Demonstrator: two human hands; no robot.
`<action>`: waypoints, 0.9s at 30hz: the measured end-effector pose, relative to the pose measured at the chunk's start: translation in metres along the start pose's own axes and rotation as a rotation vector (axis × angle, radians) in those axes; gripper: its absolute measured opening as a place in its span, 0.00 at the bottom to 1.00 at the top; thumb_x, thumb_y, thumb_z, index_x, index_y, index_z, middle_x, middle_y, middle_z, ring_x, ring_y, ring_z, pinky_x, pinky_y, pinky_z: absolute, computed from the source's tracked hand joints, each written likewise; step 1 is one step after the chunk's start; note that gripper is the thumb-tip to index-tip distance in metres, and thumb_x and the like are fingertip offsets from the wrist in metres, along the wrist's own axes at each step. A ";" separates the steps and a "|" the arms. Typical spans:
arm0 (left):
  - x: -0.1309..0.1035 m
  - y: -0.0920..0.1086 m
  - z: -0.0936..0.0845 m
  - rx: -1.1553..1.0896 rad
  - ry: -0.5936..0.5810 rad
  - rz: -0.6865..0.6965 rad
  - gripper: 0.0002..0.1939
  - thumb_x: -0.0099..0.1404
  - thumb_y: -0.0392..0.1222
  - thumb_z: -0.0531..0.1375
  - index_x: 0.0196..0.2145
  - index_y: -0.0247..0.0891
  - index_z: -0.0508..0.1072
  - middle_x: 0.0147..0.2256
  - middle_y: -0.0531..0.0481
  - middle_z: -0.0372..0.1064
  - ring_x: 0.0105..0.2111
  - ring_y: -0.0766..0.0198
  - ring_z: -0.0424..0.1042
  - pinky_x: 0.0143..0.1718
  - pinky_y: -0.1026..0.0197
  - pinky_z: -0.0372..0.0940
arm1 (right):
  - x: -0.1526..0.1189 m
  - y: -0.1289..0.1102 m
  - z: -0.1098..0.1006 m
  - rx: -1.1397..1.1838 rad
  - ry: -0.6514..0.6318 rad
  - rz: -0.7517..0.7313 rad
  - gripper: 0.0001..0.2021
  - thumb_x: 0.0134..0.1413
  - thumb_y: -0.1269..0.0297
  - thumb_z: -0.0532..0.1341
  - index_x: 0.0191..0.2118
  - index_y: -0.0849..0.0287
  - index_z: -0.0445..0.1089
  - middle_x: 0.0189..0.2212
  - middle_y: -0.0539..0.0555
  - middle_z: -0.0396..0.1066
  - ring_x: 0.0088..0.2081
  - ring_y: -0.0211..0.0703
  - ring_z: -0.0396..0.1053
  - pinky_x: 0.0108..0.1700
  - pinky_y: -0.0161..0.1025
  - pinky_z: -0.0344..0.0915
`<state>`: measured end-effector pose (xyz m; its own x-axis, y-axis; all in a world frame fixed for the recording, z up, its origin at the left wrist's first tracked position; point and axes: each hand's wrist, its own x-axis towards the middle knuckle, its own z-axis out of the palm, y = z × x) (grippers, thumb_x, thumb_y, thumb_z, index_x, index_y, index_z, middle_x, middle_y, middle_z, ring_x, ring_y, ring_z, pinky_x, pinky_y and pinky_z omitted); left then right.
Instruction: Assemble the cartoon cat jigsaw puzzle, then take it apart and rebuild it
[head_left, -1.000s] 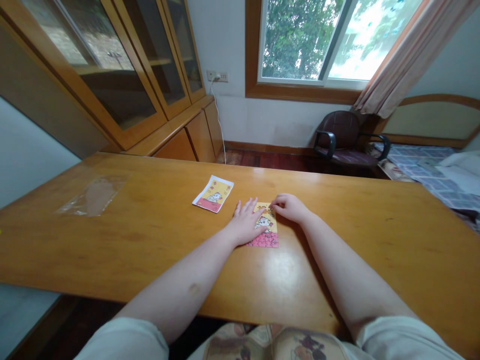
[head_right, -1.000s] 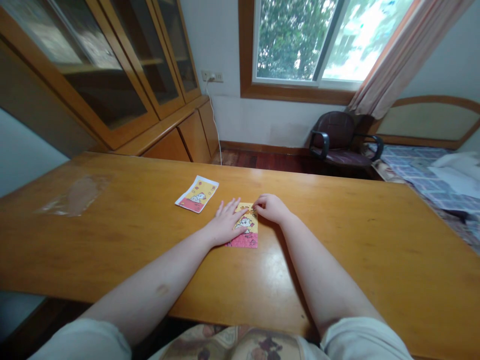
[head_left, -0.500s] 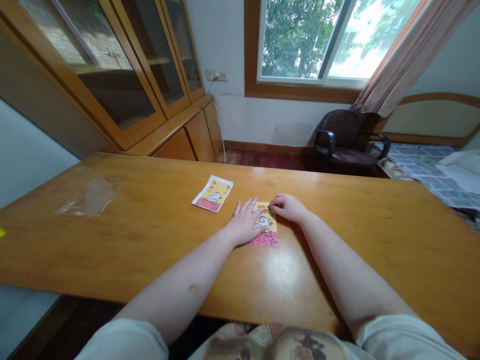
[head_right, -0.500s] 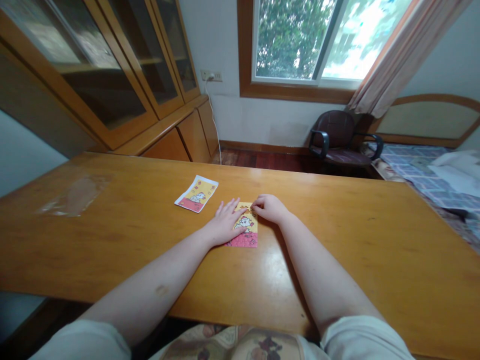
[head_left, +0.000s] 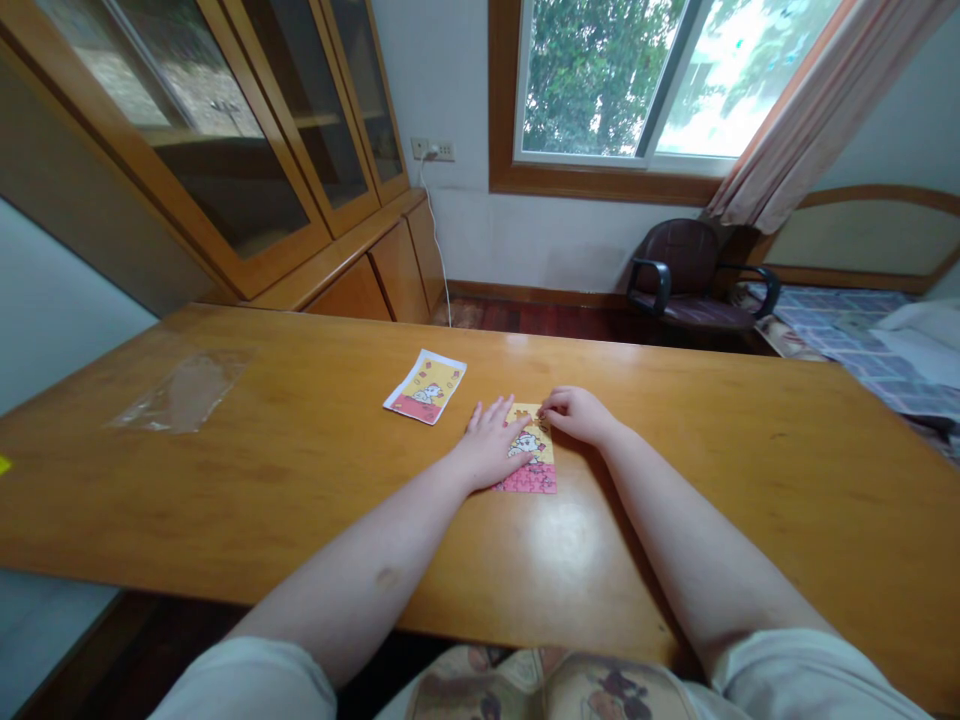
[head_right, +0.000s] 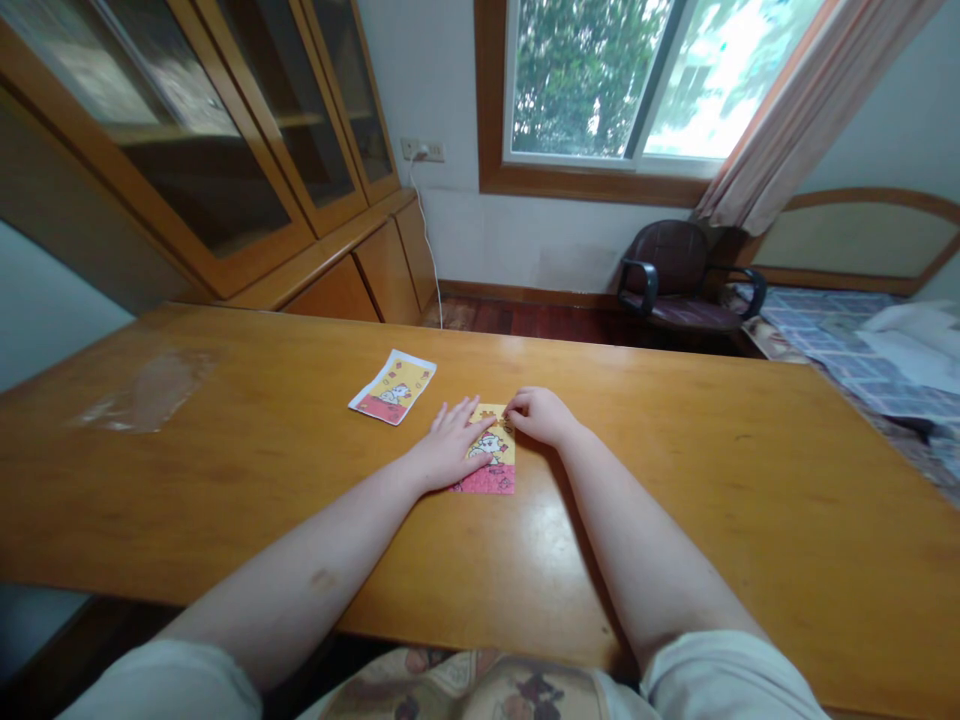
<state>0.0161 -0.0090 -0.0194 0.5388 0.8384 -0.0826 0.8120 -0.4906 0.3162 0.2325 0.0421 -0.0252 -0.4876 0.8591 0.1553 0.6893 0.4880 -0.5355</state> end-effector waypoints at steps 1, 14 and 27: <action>0.000 -0.001 0.001 0.000 -0.001 0.001 0.34 0.63 0.60 0.53 0.63 0.47 0.56 0.68 0.42 0.36 0.67 0.46 0.36 0.64 0.38 0.33 | 0.000 0.000 0.000 -0.001 -0.010 -0.002 0.10 0.50 0.71 0.58 0.33 0.58 0.78 0.29 0.52 0.72 0.32 0.38 0.68 0.37 0.34 0.62; 0.001 0.000 -0.001 -0.012 -0.017 -0.010 0.34 0.63 0.60 0.53 0.63 0.45 0.56 0.68 0.41 0.37 0.67 0.45 0.36 0.64 0.38 0.32 | 0.000 -0.005 0.001 -0.027 -0.034 0.021 0.10 0.52 0.69 0.58 0.34 0.58 0.78 0.31 0.53 0.73 0.34 0.39 0.69 0.39 0.34 0.63; 0.003 -0.007 -0.002 -0.025 -0.025 0.014 0.41 0.62 0.60 0.52 0.67 0.41 0.43 0.68 0.43 0.38 0.67 0.51 0.37 0.65 0.41 0.31 | 0.000 0.034 -0.025 -0.245 0.176 0.503 0.11 0.55 0.67 0.56 0.38 0.59 0.76 0.40 0.59 0.74 0.42 0.47 0.70 0.44 0.39 0.62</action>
<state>0.0114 -0.0024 -0.0198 0.5558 0.8251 -0.1017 0.7987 -0.4961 0.3405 0.2695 0.0622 -0.0231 0.0131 0.9968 0.0785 0.9270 0.0173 -0.3748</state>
